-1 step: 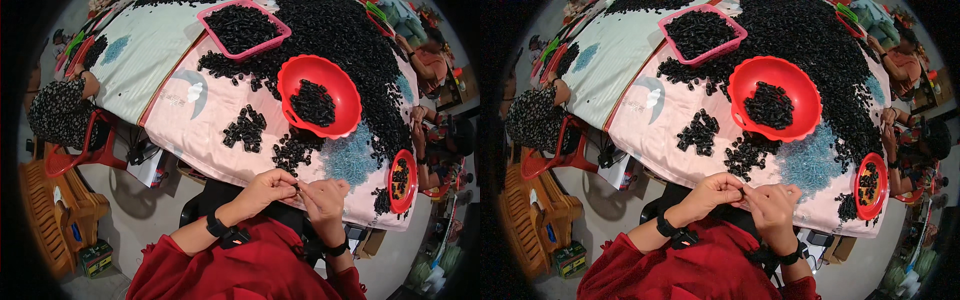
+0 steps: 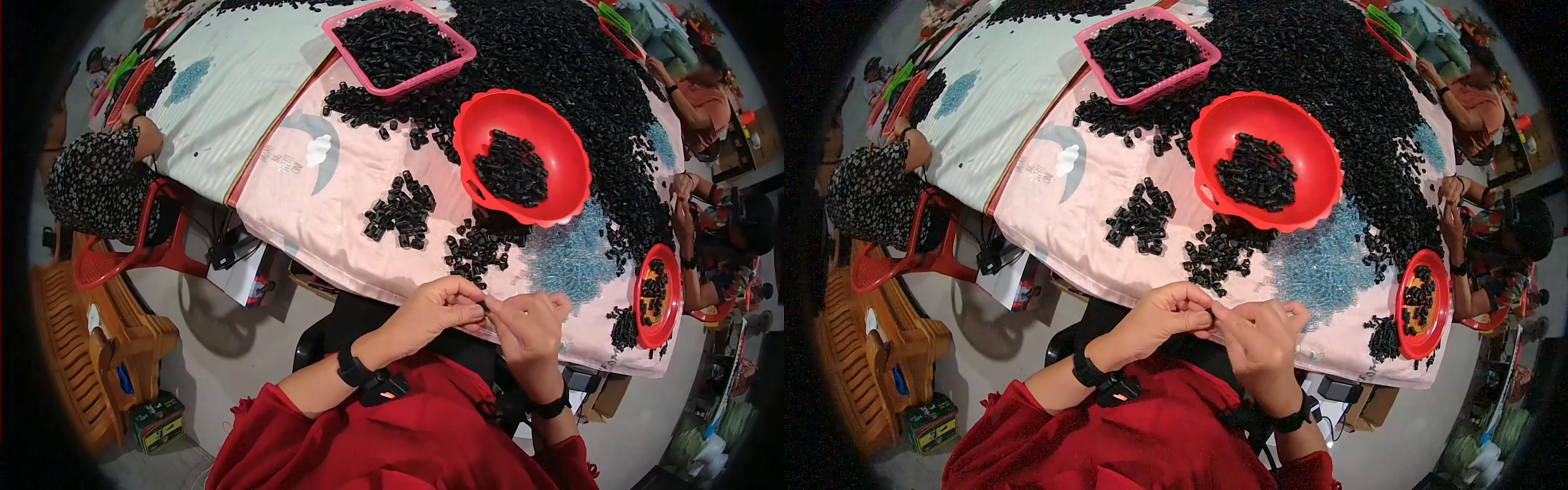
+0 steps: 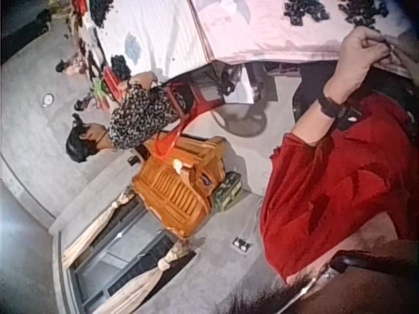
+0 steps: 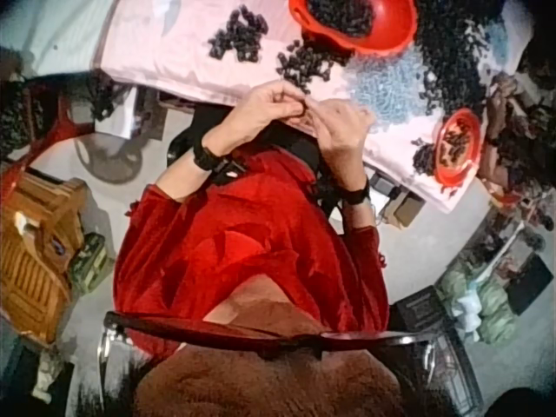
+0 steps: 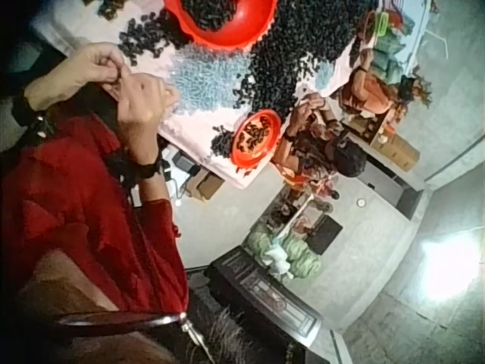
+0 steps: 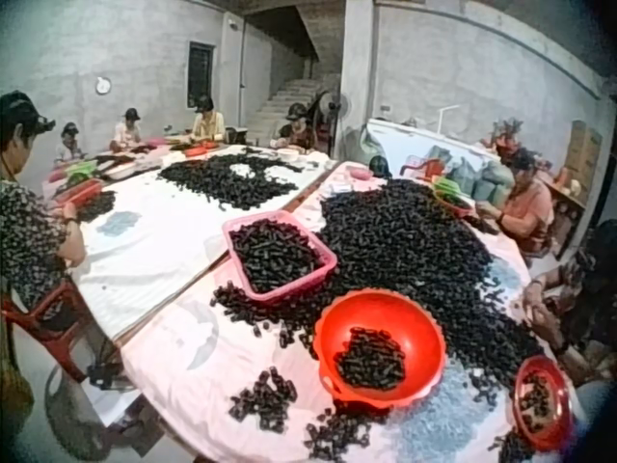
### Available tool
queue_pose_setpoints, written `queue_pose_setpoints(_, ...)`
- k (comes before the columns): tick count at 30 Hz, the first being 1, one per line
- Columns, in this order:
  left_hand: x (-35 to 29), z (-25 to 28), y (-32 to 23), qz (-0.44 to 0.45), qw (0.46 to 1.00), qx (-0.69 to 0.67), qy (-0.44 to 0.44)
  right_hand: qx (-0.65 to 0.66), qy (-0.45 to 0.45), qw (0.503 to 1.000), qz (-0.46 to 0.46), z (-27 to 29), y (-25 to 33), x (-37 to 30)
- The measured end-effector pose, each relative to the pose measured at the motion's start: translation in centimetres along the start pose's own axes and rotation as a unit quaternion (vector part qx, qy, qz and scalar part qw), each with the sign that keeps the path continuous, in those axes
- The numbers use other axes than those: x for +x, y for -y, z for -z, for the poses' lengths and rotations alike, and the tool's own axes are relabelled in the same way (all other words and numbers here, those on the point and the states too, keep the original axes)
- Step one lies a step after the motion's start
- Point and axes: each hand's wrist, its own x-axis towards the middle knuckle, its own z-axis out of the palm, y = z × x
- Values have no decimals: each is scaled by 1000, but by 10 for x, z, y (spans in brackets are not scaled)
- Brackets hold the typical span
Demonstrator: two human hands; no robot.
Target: The person repeatedly picks up small black plastic components and a thin wire from the table, inserts the wire into the component, and places the assembled unit into a red bowl. The process is continuous and repetitive.
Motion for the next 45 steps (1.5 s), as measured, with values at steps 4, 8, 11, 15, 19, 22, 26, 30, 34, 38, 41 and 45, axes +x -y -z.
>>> queue_pose_setpoints(4,0,-2,-4,-2,1000,5,-2,-4,10,1000,20,-2,-4,1)
queue_pose_setpoints(8,-3,2,-18,-9,1000,16,-10,92,1,989,-120,-11,-21,-5)
queue_pose_setpoints(11,-6,1,-35,-26,999,27,-33,48,-19,989,-138,-33,-42,-9)
queue_pose_setpoints(15,-8,9,-38,-31,998,26,-42,-96,-9,995,-29,-52,-43,-7)
queue_pose_setpoints(19,-12,12,-36,-27,998,26,-41,-153,30,988,-21,-58,-38,-8)
queue_pose_setpoints(22,-13,14,-33,-21,999,23,-35,-144,31,989,-23,-57,-38,-7)
queue_pose_setpoints(26,-14,9,-34,3,1000,7,-11,-106,-28,994,-18,-49,-41,-6)
queue_pose_setpoints(30,-10,7,-28,18,1000,18,7,-12,-31,995,-93,-25,-23,-3)
queue_pose_setpoints(34,-7,-3,-23,15,999,49,3,-17,-39,998,-45,-12,-4,1)
queue_pose_setpoints(38,-5,-4,-17,6,998,56,14,-68,-49,996,-3,-13,1,1)
queue_pose_setpoints(41,-6,-5,-18,2,997,78,10,-69,-47,997,-2,-17,0,-1)
queue_pose_setpoints(45,-7,-6,-19,-1,995,99,3,-66,-41,997,-1,-17,1,0)
